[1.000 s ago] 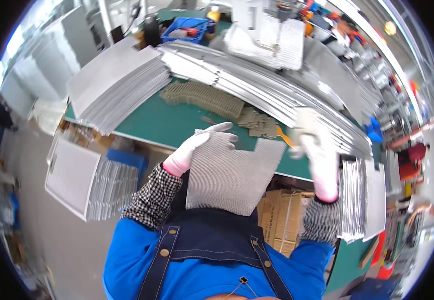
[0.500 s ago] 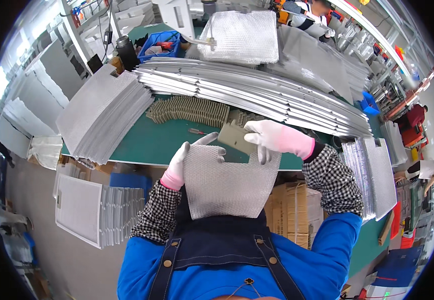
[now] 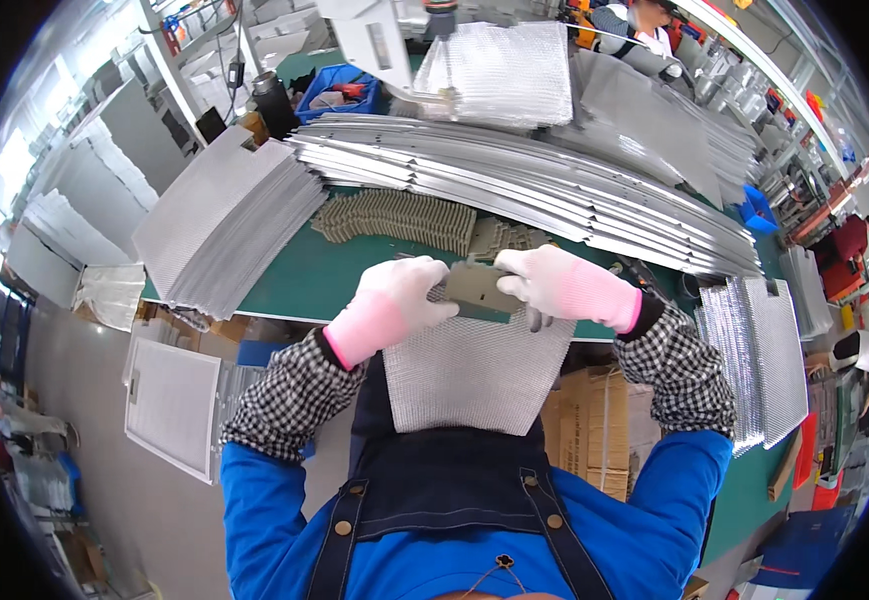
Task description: The person assembles metal mesh filters by inserting a plastic latch into a mesh screen, wrapping a metal frame strip around the edges, fastening the frame with a power tool, and placing the completed filter onto a stack.
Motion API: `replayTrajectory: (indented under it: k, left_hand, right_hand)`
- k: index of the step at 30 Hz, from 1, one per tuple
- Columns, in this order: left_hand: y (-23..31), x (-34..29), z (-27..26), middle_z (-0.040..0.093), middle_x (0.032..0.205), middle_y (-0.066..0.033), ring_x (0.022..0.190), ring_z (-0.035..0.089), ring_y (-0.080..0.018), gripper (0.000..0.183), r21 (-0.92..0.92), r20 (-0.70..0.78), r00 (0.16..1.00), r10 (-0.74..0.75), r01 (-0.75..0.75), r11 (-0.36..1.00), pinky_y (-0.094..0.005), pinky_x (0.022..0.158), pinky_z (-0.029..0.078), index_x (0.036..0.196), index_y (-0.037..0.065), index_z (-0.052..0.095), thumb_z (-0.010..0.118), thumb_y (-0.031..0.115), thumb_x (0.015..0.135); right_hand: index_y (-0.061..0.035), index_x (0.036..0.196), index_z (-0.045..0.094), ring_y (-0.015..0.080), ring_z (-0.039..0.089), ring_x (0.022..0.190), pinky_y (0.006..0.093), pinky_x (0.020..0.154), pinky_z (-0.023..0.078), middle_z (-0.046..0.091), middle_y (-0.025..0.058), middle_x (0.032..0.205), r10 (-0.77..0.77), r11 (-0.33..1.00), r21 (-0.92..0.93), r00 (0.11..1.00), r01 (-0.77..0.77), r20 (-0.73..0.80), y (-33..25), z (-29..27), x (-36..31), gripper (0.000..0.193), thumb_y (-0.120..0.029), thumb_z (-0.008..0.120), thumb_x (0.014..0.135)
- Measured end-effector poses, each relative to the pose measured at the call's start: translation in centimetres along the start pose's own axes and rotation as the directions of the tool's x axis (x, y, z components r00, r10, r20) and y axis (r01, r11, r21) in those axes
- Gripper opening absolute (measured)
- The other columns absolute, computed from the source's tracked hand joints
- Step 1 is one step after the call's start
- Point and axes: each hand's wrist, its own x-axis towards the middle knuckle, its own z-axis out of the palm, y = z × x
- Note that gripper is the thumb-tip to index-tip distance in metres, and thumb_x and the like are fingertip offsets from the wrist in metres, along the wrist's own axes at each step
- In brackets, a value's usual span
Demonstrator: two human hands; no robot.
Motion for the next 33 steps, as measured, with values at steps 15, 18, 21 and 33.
replayTrajectory:
  k: [15, 18, 21, 33]
  left_hand:
    - [-1.9, 1.0, 0.7, 0.070, 0.086, -0.0173, 0.078, 0.070, -0.0260, 0.037, -0.308, 0.076, 0.994, 0.075, -0.048, 0.950, -0.0343, 0.073, 0.052, 0.104, 0.002, 0.071, 0.081, 0.017, 0.072]
    - [-1.2, 2.4, 2.2, 0.067, 0.076, -0.0168, 0.070, 0.067, -0.0242, 0.034, -0.466, 0.074, 0.997, 0.027, 0.011, 0.885, -0.0337, 0.068, 0.051, 0.097, -0.001, 0.070, 0.082, 0.017, 0.070]
    - [-0.3, 2.9, 2.7, 0.061, 0.063, -0.0093, 0.058, 0.057, -0.0152, 0.027, -0.200, -0.029, 0.996, 0.087, -0.091, 0.976, -0.0331, 0.059, 0.047, 0.083, -0.003, 0.065, 0.082, 0.014, 0.070]
    - [-2.7, 2.2, 2.3, 0.059, 0.081, -0.0001, 0.071, 0.055, -0.0052, 0.030, -0.598, -0.006, 0.992, -0.123, 0.095, 0.796, -0.0203, 0.067, 0.045, 0.118, -0.002, 0.058, 0.059, -0.005, 0.088]
  right_hand:
    - [0.0050, 0.103, 0.061, 0.0264, 0.073, 0.066, 0.0372, 0.061, 0.060, 0.072, 0.0180, 0.077, -0.224, 0.966, -0.151, 0.971, 0.210, -0.086, 1.5, 0.0, 1.9, 0.027, -0.014, 0.044, 0.095]
    - [0.0032, 0.108, 0.061, 0.0285, 0.074, 0.072, 0.0382, 0.065, 0.062, 0.073, 0.0176, 0.081, -0.107, 0.932, -0.346, 0.994, 0.107, 0.018, 2.3, -0.2, 2.4, 0.029, -0.016, 0.043, 0.097]
    - [0.0002, 0.108, 0.064, 0.0297, 0.073, 0.076, 0.0415, 0.068, 0.060, 0.073, 0.0166, 0.089, -0.099, 0.900, -0.423, 0.995, 0.102, 0.029, 2.9, -0.4, 3.7, 0.027, -0.019, 0.050, 0.094]
    - [-0.0059, 0.128, 0.061, 0.0343, 0.062, 0.108, 0.0437, 0.092, 0.048, 0.067, 0.0178, 0.114, -0.345, 0.907, -0.318, 0.919, 0.275, -0.190, 10.2, 1.9, 6.2, 0.049, -0.030, 0.069, 0.085]
